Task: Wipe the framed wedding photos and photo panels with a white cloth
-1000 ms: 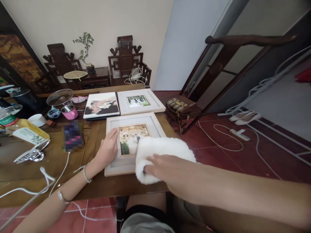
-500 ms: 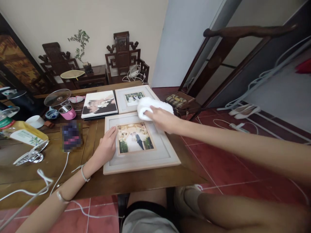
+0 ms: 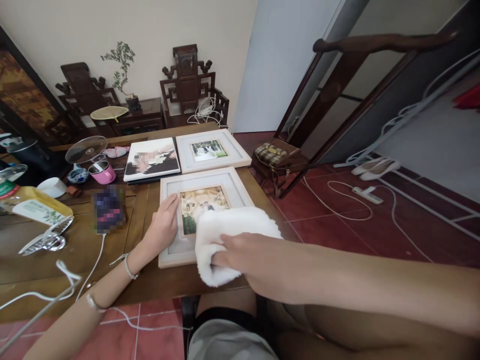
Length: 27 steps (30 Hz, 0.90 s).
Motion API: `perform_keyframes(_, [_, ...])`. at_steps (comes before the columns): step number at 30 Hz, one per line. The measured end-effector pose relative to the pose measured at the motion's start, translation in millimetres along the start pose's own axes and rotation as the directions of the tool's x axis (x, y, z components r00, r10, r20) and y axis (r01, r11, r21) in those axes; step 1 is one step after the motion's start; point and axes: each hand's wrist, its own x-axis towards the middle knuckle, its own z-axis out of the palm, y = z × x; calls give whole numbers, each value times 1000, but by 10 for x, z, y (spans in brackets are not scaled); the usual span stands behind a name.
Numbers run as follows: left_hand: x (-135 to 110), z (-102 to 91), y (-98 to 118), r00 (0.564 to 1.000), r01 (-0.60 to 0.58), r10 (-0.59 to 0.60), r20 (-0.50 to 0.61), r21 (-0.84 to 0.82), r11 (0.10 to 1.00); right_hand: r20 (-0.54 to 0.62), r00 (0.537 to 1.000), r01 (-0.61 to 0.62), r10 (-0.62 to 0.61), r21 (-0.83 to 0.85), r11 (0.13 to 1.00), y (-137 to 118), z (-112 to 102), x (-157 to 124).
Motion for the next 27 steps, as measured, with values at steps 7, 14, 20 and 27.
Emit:
perform_keyframes(7, [-13,10,-43,999,-33,33,14,3,999,-115,984,-153,137,-141,978,528,-177,236])
perform_keyframes(14, [6,1,-42,998,-52,51,30,10,999,-365,930,-238,41,-514,824,1340,-208,522])
perform_keyframes(20, [18,17,-38,1000,-30,30,6,-7,1000,-256,962,-215,93,-503,837,1128,-133,545])
perform_keyframes(27, [2,6,-12,1000,-9,9,9,2,1000,97,982,-148,161,-133,980,136,-157,105])
